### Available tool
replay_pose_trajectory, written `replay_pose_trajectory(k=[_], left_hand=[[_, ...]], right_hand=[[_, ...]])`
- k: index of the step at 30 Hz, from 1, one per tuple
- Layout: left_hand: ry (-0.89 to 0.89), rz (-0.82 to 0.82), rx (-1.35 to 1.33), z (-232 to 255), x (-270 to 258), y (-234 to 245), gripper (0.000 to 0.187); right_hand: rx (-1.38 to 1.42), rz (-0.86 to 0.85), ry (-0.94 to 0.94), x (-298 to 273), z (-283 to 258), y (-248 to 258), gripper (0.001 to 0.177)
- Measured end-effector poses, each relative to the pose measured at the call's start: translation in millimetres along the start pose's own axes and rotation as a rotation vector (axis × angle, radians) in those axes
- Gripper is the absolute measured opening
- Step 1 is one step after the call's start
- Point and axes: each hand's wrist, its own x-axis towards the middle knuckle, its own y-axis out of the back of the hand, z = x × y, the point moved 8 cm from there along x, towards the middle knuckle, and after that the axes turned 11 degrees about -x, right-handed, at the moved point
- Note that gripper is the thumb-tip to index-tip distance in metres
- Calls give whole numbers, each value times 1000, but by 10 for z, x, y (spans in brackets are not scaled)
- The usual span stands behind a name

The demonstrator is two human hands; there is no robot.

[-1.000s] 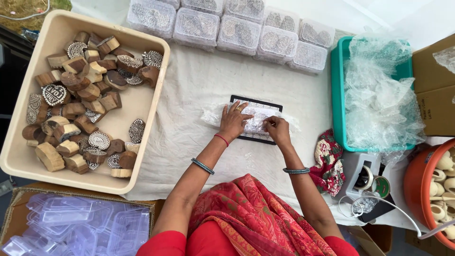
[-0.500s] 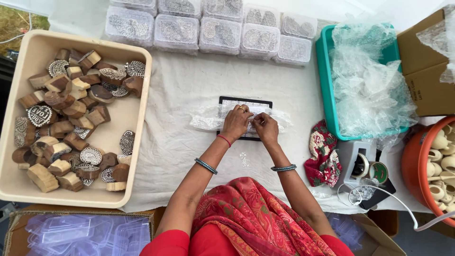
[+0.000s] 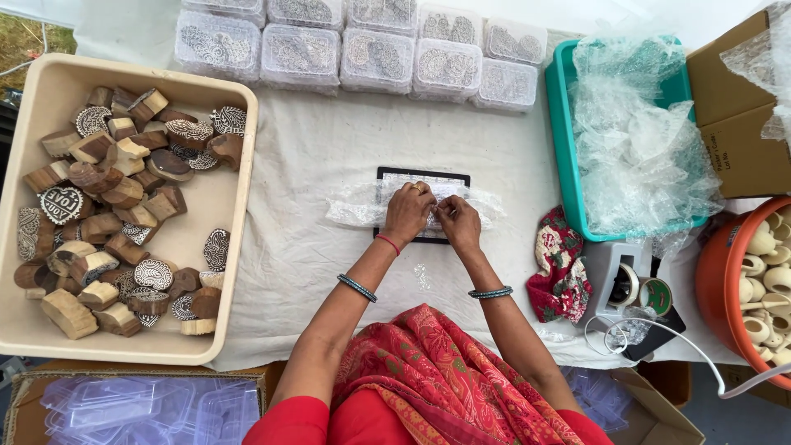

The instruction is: The person cleans a wooden stamp with a cloth, places it into a small plastic case, and then wraps the case in bubble wrap before securing it with tape.

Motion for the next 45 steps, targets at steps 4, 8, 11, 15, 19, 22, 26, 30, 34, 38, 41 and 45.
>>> replay_pose_trajectory(k=[4,8,11,15,19,22,26,30,34,38,41,45], left_hand=[[-16,33,-15,-26,-34,11,4],[-15,67,-4,44,-50,118,4],[38,154,-44,-3,-29,231,9],[94,100,-35,-143,94,152,7],[182,48,-43,-196,168,93,5],[215,34,-49,-225,173,85,3],[211,64,-138,-206,196,158,1],[281,125,-477,-500,201,63,6],[262,92,-642,-529,138,76,8],[336,-70,-346,-491,63,27,11],[461,-93,-328,-629,7,-68,11],[472,-146,-278,-435,44,50,10]], right_hand=[[20,-23,-9,8,6,-4,22],[65,-25,2,18,50,-37,23],[55,-10,18,20,48,-35,24],[38,-20,21,15,5,-21,26],[-15,-8,18,35,9,0,33],[-24,-10,19,52,43,-44,37],[-42,-5,3,52,24,-21,37],[-43,-20,-2,23,-21,1,36],[-77,-30,-8,28,-17,-23,33],[-75,-1,30,43,29,-57,29],[-82,-19,12,21,-5,-28,29],[-68,-33,-2,0,-17,-16,27]])
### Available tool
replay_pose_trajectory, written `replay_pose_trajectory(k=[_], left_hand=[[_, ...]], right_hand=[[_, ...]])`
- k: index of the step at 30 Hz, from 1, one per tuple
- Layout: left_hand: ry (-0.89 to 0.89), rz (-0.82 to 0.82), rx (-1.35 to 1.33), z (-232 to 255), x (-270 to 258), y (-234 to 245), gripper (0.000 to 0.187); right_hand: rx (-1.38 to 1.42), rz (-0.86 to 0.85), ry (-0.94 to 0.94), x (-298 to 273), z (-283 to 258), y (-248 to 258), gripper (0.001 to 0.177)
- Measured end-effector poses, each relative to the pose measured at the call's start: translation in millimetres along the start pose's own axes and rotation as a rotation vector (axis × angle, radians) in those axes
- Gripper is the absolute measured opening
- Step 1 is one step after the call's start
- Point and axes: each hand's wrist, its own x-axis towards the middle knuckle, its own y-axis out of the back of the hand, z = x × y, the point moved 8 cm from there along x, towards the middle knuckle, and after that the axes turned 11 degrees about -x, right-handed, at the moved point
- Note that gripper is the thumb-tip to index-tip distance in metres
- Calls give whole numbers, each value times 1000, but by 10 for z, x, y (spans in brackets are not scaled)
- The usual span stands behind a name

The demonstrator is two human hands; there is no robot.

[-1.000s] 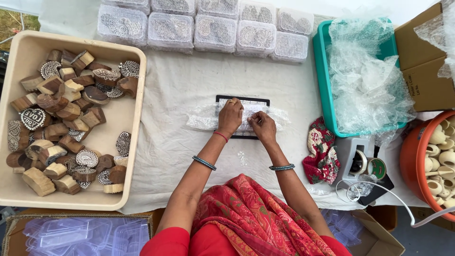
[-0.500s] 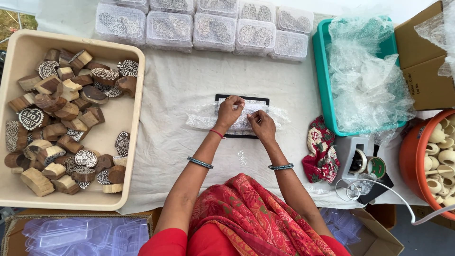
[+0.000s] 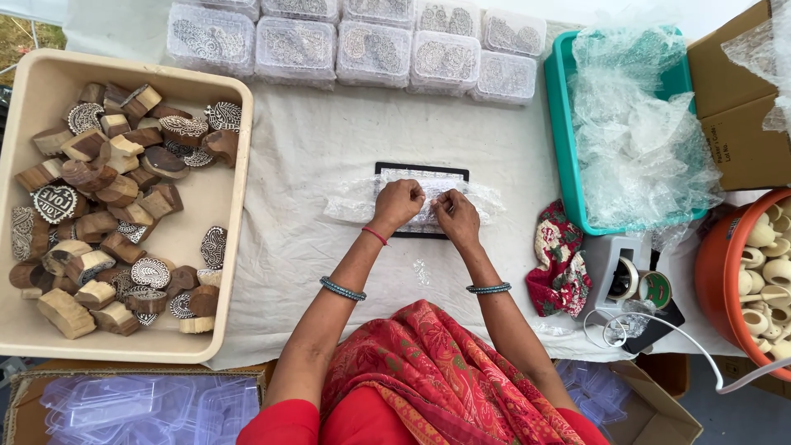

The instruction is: The person cleans a wooden stamp with a cloth, places it into a small plastic case, and then wraps the case in bubble wrap before securing it with tape.

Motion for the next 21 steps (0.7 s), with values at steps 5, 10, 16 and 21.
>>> replay_pose_trajectory(k=[5,10,16,21], left_hand=[[-97,123,128,-31,77,-1,7],[-82,138,158,1,91,-6,7],[-28,122,141,28,68,6,9],[-41,131,143,54,35,5,9]], right_hand=[[21,9,46,27,43,-26,26],[26,0,46,-1,-7,3,39],[-60,-34,-1,-9,-86,25,51],[-114,27,-29,-4,-75,-16,46]])
